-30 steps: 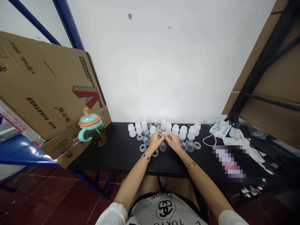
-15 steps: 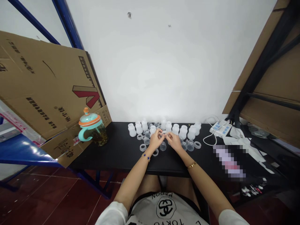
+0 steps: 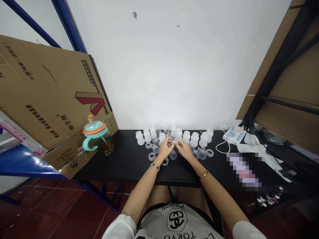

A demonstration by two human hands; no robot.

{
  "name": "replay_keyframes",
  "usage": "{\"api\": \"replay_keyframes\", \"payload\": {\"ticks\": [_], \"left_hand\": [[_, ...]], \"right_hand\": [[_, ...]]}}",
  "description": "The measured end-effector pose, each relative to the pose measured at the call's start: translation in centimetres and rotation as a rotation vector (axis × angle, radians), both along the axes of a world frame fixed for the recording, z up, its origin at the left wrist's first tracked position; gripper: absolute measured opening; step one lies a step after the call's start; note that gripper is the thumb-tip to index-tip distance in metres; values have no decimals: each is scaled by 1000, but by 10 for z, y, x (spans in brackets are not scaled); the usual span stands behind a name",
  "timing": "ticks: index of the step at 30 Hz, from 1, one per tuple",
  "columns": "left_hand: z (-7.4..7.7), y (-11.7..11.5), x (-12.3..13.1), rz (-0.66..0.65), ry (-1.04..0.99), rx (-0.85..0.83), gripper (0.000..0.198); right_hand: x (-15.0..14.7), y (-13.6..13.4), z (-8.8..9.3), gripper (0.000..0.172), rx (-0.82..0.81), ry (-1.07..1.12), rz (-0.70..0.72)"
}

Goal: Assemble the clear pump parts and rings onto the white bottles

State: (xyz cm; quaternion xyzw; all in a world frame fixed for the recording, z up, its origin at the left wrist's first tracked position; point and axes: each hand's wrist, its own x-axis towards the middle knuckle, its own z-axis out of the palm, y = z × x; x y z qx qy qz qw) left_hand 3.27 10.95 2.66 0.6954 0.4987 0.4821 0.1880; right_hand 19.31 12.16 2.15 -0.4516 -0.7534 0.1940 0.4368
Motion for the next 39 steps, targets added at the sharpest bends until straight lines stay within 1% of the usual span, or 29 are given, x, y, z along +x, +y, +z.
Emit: {"api": "replay_keyframes", "payload": {"ticks": [4,10,21,26,30,36,39], "left_hand": [[1,0,0,2,47,-11,18],[1,-1,0,0,84,-4,27],[3,-3,0,-27,62,7,27],[4,-4,-1,-29,59,7,30],[4,-4,0,-28,70,18,29],[3,-4,1,-21,86,37,25],[2,-3,1,4,83,37,23]], "right_hand": [[0,0,0,27,1,17,-11],[0,-2,0,35,-2,42,-7],[0,-1,-1,39,-29,75,19],[0,-2,0,42,-66,101,43],[0,-3,3,45,-103,128,72],[-2,-6,4,43,-134,146,92],[-3,-5,2,40,-134,147,83]]}}
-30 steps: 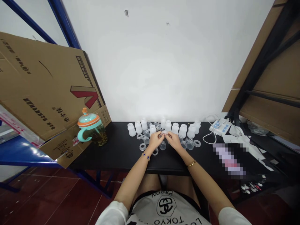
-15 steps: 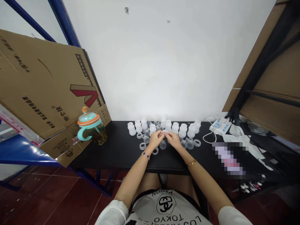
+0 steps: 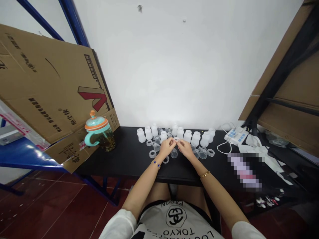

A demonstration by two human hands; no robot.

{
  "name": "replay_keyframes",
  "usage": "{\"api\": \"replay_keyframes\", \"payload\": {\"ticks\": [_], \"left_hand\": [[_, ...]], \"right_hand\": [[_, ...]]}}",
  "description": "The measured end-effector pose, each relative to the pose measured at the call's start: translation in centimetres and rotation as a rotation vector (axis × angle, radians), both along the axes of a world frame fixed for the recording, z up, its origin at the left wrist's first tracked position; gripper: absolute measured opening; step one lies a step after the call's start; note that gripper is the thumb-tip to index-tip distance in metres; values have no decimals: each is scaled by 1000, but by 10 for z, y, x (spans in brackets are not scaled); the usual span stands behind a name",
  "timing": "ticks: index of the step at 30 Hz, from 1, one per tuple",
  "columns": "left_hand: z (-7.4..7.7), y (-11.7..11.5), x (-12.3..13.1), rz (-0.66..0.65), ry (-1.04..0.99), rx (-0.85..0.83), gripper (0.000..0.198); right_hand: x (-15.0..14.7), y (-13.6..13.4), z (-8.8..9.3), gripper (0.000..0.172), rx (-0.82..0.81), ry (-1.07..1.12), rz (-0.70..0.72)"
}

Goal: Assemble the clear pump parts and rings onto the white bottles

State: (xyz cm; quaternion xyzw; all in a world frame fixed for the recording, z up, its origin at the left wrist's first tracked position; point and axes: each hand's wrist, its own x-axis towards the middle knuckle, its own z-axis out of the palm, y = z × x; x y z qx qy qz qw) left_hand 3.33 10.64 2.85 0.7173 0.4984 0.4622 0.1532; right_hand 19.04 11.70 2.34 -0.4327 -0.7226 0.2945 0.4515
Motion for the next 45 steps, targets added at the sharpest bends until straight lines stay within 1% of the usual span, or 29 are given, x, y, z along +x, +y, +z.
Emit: {"api": "replay_keyframes", "payload": {"ticks": [3,6,15,23,28,34,39,45], "left_hand": [[-1,1,0,47,-5,0,21],[-1,1,0,78,-12,-9,20],[-1,3,-1,59,-50,-40,21],[-5,6,-2,85,-41,-31,14],[-2,3,-2,93,-35,-20,11],[1,3,-2,86,-36,-24,21],[0,4,-1,83,-8,-39,24],[-1,4,-1,93,-1,-41,21]], "right_hand": [[0,2,-2,33,13,-1,-26],[1,4,-3,31,22,-9,-47],[1,4,-4,36,26,-37,-48],[2,9,-9,29,61,-75,-80],[2,9,-8,31,66,-73,-76],[2,3,-2,41,51,-50,-34],[2,2,-1,39,48,-41,-38],[1,5,-5,33,45,-30,-66]]}}
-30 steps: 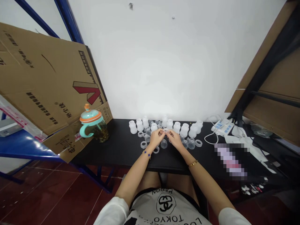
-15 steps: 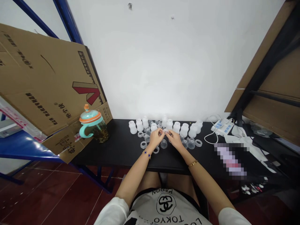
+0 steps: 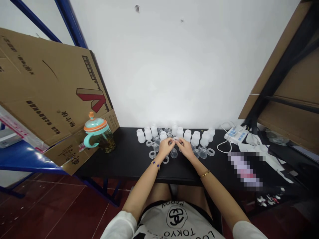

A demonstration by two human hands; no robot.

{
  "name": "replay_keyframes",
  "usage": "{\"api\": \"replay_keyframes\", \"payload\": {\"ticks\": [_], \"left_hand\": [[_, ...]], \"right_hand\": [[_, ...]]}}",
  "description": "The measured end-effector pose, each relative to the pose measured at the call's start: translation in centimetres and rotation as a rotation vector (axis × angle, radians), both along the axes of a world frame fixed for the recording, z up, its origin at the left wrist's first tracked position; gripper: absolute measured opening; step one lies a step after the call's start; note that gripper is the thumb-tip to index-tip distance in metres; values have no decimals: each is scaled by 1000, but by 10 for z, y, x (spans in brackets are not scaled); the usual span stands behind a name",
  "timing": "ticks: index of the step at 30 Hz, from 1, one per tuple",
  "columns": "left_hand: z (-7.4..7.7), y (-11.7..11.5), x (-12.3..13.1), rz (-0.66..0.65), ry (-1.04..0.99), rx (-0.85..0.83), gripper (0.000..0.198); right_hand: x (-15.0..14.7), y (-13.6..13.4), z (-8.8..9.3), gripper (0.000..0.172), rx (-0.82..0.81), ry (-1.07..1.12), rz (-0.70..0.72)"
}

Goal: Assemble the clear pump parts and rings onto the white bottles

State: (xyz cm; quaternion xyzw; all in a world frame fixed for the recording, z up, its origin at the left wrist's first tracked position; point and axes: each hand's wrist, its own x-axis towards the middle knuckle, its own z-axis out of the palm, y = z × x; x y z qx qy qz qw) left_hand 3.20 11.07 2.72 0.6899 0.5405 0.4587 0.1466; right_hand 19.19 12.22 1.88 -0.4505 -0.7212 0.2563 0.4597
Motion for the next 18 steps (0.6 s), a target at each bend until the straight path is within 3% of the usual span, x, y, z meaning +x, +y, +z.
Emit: {"api": "replay_keyframes", "payload": {"ticks": [18], "left_hand": [[4,-5,-1,-46,-38,-13,21]], "right_hand": [[1,-1,2,34,18,-66,10]]}}
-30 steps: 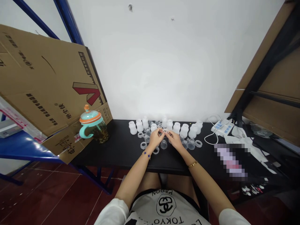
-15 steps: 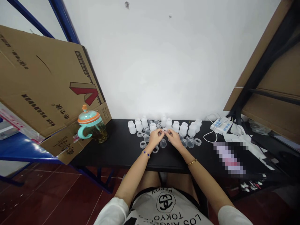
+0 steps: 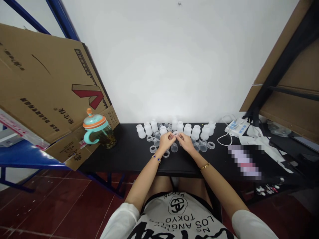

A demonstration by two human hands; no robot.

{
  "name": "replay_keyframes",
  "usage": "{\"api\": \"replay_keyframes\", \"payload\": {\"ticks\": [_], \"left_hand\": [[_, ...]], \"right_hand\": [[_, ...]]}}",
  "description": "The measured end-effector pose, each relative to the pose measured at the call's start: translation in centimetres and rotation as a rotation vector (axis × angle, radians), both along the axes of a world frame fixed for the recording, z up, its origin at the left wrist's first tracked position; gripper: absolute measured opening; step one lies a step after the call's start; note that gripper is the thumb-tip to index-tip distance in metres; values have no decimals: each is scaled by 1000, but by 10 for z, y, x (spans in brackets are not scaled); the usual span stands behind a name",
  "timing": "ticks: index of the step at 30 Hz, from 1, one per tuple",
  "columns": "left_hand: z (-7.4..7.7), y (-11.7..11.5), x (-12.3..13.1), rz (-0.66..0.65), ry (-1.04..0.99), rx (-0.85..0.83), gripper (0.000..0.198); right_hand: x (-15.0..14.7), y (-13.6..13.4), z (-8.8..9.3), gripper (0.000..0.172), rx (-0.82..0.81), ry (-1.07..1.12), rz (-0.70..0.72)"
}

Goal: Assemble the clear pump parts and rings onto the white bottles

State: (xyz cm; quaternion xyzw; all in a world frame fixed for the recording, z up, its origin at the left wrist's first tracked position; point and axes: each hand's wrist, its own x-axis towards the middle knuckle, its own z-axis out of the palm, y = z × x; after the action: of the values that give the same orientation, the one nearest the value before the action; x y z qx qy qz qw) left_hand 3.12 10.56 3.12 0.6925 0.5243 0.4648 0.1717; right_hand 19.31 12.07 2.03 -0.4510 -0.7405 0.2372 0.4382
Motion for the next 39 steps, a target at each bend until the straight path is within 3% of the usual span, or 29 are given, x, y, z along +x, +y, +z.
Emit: {"api": "replay_keyframes", "payload": {"ticks": [39], "left_hand": [[-2,0,2,10,14,24,22]], "right_hand": [[0,-2,0,33,77,-49,-52]]}}
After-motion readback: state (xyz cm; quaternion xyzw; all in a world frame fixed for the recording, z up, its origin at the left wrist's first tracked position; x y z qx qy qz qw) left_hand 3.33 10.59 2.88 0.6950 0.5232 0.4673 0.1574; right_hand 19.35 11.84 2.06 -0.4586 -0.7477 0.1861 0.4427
